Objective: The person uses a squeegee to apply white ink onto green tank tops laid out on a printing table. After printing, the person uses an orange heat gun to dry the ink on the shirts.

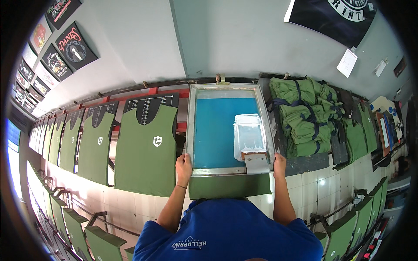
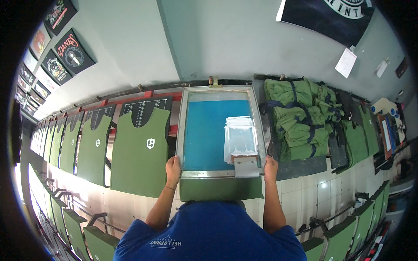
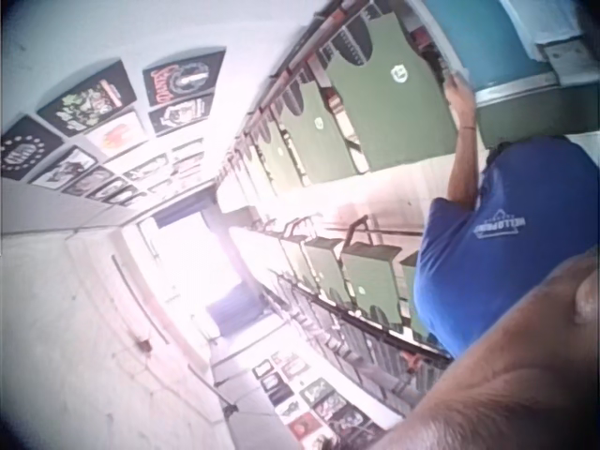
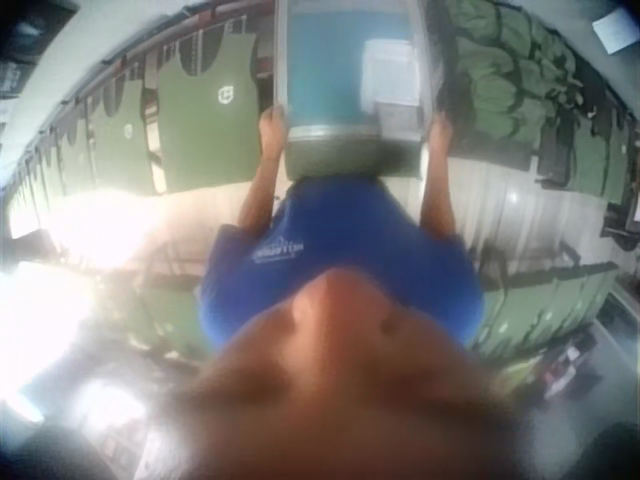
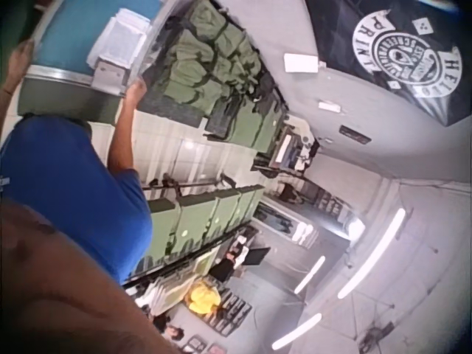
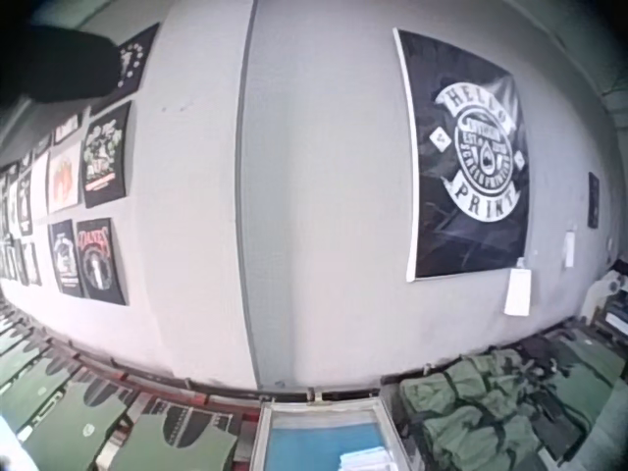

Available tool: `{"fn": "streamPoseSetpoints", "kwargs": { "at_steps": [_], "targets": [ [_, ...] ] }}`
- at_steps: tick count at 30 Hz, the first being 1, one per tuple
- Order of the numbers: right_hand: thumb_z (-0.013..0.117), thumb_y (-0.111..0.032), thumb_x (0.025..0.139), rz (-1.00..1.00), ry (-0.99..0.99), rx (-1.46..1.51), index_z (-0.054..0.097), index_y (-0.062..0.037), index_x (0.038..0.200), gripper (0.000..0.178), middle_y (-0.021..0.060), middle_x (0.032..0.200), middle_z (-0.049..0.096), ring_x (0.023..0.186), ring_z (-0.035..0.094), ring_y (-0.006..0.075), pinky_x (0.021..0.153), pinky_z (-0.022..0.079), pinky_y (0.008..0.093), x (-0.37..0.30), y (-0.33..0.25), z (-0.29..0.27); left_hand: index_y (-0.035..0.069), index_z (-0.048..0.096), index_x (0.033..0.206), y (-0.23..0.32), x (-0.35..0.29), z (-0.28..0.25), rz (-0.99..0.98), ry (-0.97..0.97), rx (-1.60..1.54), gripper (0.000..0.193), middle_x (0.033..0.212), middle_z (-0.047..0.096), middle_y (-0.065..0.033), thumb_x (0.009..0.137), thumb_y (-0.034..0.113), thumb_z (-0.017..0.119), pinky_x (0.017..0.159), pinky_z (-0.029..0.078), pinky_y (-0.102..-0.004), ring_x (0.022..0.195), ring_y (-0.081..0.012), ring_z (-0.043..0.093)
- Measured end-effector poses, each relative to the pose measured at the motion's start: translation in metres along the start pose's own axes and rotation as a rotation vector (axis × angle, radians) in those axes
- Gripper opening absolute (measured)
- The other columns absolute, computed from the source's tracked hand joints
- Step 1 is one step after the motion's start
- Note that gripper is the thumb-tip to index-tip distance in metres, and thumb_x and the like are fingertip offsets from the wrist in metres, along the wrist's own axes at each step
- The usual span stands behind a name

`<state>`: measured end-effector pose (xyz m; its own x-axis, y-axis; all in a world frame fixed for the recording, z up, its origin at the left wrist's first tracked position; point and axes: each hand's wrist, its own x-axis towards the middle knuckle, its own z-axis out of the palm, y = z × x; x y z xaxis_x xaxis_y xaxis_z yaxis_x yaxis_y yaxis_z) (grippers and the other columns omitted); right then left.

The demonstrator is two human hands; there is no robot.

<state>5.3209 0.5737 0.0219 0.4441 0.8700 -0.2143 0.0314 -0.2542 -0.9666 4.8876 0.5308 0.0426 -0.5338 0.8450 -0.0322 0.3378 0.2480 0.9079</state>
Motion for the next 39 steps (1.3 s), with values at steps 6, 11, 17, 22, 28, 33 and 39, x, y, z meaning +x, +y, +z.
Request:
{"fn": "streamPoseSetpoints", "kwargs": {
  "at_steps": [6, 11, 17, 22, 28, 33, 39],
  "targets": [
    [0.058, -0.024, 0.091, 0.008, 0.023, 0.068, 0.067, 0.0043, 0.090, 0.029, 0.0023, 0.082, 0.061, 0.076, 0.052, 0.0109, 0.071, 0.042, 0.0286, 0.003, -0.010, 0.010, -0.008, 0.065, 0.103, -0.008, 0.004, 0.002, 0.005, 0.000, 0.049, 0.040, 0.098, 0.065, -0.0260, 0.096, 0.029, 0.052, 0.082, 0.048, -0.0421, 0.089, -0.0380, 0.062],
    [0.058, -0.024, 0.089, 0.151, 0.010, 0.214, 0.068, 0.0038, 0.101, 0.032, 0.0075, 0.094, 0.066, 0.086, 0.059, 0.0174, 0.081, 0.045, 0.0291, 0.002, -0.026, 0.010, -0.005, 0.064, 0.109, 0.006, 0.007, -0.004, 0.035, -0.073, 0.113, 0.042, 0.100, 0.064, -0.0239, 0.097, 0.033, 0.051, 0.085, 0.047, -0.0409, 0.093, -0.0360, 0.061],
    [0.055, -0.031, 0.089, 0.219, 0.060, 0.468, 0.063, 0.0016, 0.115, 0.043, 0.0126, 0.117, 0.064, 0.110, 0.058, 0.0235, 0.098, 0.042, 0.0326, 0.007, -0.019, 0.009, -0.008, 0.063, 0.110, -0.006, 0.011, -0.003, -0.266, -0.083, -0.117, 0.047, 0.102, 0.065, -0.0164, 0.100, 0.035, 0.048, 0.090, 0.044, -0.0335, 0.095, -0.0243, 0.059],
    [0.053, -0.035, 0.088, 0.244, 0.072, 0.449, 0.062, 0.0014, 0.118, 0.048, 0.0132, 0.122, 0.062, 0.116, 0.056, 0.0248, 0.101, 0.040, 0.0333, 0.014, 0.004, 0.009, -0.007, 0.062, 0.114, -0.011, 0.006, 0.008, -0.269, -0.026, -0.401, 0.051, 0.106, 0.064, -0.0103, 0.101, 0.040, 0.046, 0.091, 0.043, -0.0289, 0.099, -0.0170, 0.057],
    [0.054, -0.034, 0.087, 0.235, 0.103, 0.417, 0.067, 0.0009, 0.111, 0.044, 0.0125, 0.111, 0.066, 0.104, 0.061, 0.0230, 0.095, 0.044, 0.0336, 0.018, 0.017, 0.014, -0.006, 0.060, 0.111, -0.034, 0.007, 0.012, -0.295, -0.032, -0.451, 0.050, 0.104, 0.063, -0.0087, 0.101, 0.041, 0.047, 0.089, 0.043, -0.0290, 0.096, -0.0161, 0.056],
    [0.053, -0.035, 0.087, 0.201, 0.130, 0.397, 0.066, 0.0026, 0.110, 0.046, 0.0131, 0.108, 0.067, 0.101, 0.062, 0.0234, 0.093, 0.046, 0.0335, 0.019, 0.023, 0.014, -0.006, 0.061, 0.104, -0.035, 0.006, 0.018, -0.283, -0.011, -0.404, 0.048, 0.096, 0.060, -0.0054, 0.100, 0.041, 0.049, 0.084, 0.042, -0.0283, 0.089, -0.0137, 0.052],
    [0.051, -0.036, 0.088, 0.215, 0.149, 0.447, 0.067, 0.0035, 0.106, 0.047, 0.0135, 0.108, 0.067, 0.100, 0.063, 0.0235, 0.091, 0.045, 0.0333, 0.018, 0.027, 0.016, -0.006, 0.062, 0.098, -0.032, 0.006, 0.024, -0.208, 0.102, -0.341, 0.046, 0.087, 0.059, -0.0027, 0.100, 0.038, 0.050, 0.079, 0.042, -0.0270, 0.084, -0.0119, 0.051]
  ]
}}
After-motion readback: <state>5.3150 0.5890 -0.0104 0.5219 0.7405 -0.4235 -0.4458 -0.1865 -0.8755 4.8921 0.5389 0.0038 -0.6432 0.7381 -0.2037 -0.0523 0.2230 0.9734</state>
